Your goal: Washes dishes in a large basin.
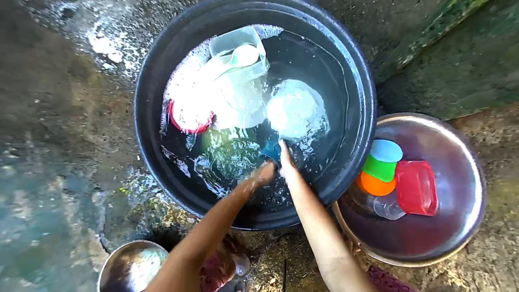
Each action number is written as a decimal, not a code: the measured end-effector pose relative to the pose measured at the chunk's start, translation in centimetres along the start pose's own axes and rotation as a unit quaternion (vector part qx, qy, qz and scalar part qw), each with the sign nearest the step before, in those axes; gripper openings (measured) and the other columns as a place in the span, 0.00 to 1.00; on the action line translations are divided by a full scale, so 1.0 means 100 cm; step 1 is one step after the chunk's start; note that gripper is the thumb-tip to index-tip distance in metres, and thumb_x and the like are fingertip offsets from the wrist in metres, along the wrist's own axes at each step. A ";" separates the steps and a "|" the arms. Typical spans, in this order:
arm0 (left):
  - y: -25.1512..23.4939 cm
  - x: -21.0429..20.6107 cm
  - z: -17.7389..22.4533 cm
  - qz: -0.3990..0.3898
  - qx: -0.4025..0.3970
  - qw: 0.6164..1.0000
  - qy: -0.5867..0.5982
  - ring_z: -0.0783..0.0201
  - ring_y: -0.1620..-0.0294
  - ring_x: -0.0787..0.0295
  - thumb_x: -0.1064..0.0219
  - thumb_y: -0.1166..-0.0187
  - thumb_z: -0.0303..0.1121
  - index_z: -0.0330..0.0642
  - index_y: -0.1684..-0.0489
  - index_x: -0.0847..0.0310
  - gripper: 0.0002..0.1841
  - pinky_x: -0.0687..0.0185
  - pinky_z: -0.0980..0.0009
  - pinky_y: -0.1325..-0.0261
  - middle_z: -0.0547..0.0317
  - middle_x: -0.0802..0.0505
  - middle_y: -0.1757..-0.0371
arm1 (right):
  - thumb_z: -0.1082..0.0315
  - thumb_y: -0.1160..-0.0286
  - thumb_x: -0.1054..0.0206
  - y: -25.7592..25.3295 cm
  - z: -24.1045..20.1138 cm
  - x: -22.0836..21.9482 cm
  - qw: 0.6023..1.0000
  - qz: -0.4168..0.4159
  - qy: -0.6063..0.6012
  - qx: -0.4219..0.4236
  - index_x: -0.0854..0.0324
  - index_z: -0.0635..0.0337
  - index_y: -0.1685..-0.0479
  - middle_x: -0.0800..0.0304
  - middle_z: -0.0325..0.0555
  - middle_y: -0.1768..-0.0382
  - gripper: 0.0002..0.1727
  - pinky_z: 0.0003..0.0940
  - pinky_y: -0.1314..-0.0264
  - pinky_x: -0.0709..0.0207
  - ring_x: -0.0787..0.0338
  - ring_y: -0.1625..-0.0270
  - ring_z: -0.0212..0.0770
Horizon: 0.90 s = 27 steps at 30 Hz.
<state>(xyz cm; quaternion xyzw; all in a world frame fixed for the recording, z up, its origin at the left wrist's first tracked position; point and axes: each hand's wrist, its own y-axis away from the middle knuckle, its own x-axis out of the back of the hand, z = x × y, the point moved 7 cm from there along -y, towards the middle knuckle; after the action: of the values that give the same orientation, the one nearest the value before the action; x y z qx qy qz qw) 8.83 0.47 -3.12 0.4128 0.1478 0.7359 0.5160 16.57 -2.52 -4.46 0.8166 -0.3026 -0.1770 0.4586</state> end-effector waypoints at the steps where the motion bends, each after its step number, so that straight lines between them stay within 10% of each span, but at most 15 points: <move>1: 0.001 0.009 -0.006 -0.042 -0.001 0.994 -0.104 0.32 0.24 0.22 0.45 0.10 0.29 0.24 0.36 0.17 0.18 0.32 0.36 0.20 0.27 0.14 0.31 | 0.35 0.12 0.53 0.002 0.004 -0.003 1.000 0.012 0.001 -0.016 0.42 0.61 0.10 0.39 0.62 0.12 0.43 0.67 0.15 0.44 0.40 0.11 0.59; 6: 0.004 0.042 0.017 0.039 0.153 0.987 -0.031 0.31 0.11 0.39 0.39 0.15 0.23 0.11 0.23 0.37 0.26 0.47 0.45 0.09 0.19 0.30 0.18 | 0.31 0.12 0.60 -0.003 0.011 -0.017 1.000 -0.013 -0.020 -0.001 0.44 0.59 0.09 0.35 0.62 0.14 0.46 0.61 0.18 0.36 0.32 0.15 0.57; 9: -0.003 0.022 0.015 0.137 0.115 0.971 0.162 0.35 0.28 0.19 0.41 0.15 0.22 0.19 0.29 0.28 0.20 0.28 0.43 0.22 0.23 0.16 0.33 | 0.52 0.03 0.62 -0.011 -0.007 -0.006 0.992 -0.039 0.012 0.123 0.46 0.65 0.09 0.40 0.61 0.11 0.33 0.48 0.09 0.46 0.38 0.10 0.51; 13: -0.009 0.004 0.001 -0.079 -0.017 0.993 -0.083 0.29 0.24 0.23 0.44 0.11 0.25 0.16 0.35 0.22 0.17 0.35 0.38 0.18 0.21 0.16 0.32 | 0.42 0.07 0.55 -0.010 -0.001 0.005 0.998 0.042 0.013 0.046 0.45 0.65 0.09 0.39 0.65 0.13 0.39 0.58 0.10 0.46 0.39 0.11 0.57; 15: 0.000 0.027 0.019 -0.144 0.049 0.962 -0.226 0.30 0.16 0.31 0.43 0.10 0.28 0.21 0.28 0.25 0.20 0.39 0.36 0.16 0.25 0.22 0.22 | 0.35 0.10 0.60 -0.004 0.002 -0.003 1.000 0.024 -0.006 0.018 0.44 0.64 0.09 0.39 0.64 0.12 0.44 0.61 0.13 0.44 0.38 0.11 0.57; 19: -0.001 0.033 0.031 -0.007 0.120 0.993 -0.022 0.31 0.11 0.39 0.42 0.11 0.26 0.14 0.23 0.34 0.24 0.47 0.41 0.10 0.21 0.30 0.17 | 0.44 0.06 0.56 -0.005 -0.006 0.000 0.995 -0.003 -0.037 0.098 0.46 0.61 0.08 0.41 0.57 0.10 0.37 0.51 0.09 0.45 0.39 0.10 0.50; 22: -0.004 0.014 0.029 0.121 0.060 0.975 0.175 0.34 0.35 0.15 0.45 0.14 0.24 0.20 0.39 0.21 0.15 0.25 0.39 0.29 0.24 0.13 0.41 | 0.53 0.04 0.55 -0.015 -0.016 0.011 0.987 0.027 -0.055 0.150 0.38 0.65 0.13 0.35 0.59 0.14 0.31 0.47 0.10 0.44 0.35 0.12 0.49; 27: 0.006 0.011 0.019 -0.089 -0.063 0.949 -0.297 0.33 0.16 0.30 0.42 0.12 0.29 0.30 0.19 0.28 0.23 0.41 0.40 0.13 0.29 0.19 0.23 | 0.39 0.07 0.63 -0.004 -0.005 0.017 0.999 0.008 0.028 0.024 0.44 0.59 0.09 0.40 0.61 0.12 0.40 0.63 0.15 0.42 0.38 0.11 0.57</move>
<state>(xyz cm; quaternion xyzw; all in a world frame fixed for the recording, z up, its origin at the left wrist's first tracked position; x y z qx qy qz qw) 9.76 0.78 -1.14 0.5642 -0.0229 0.5390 0.6250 18.32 -3.15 -4.59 0.8294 -0.3004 -0.1430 0.4487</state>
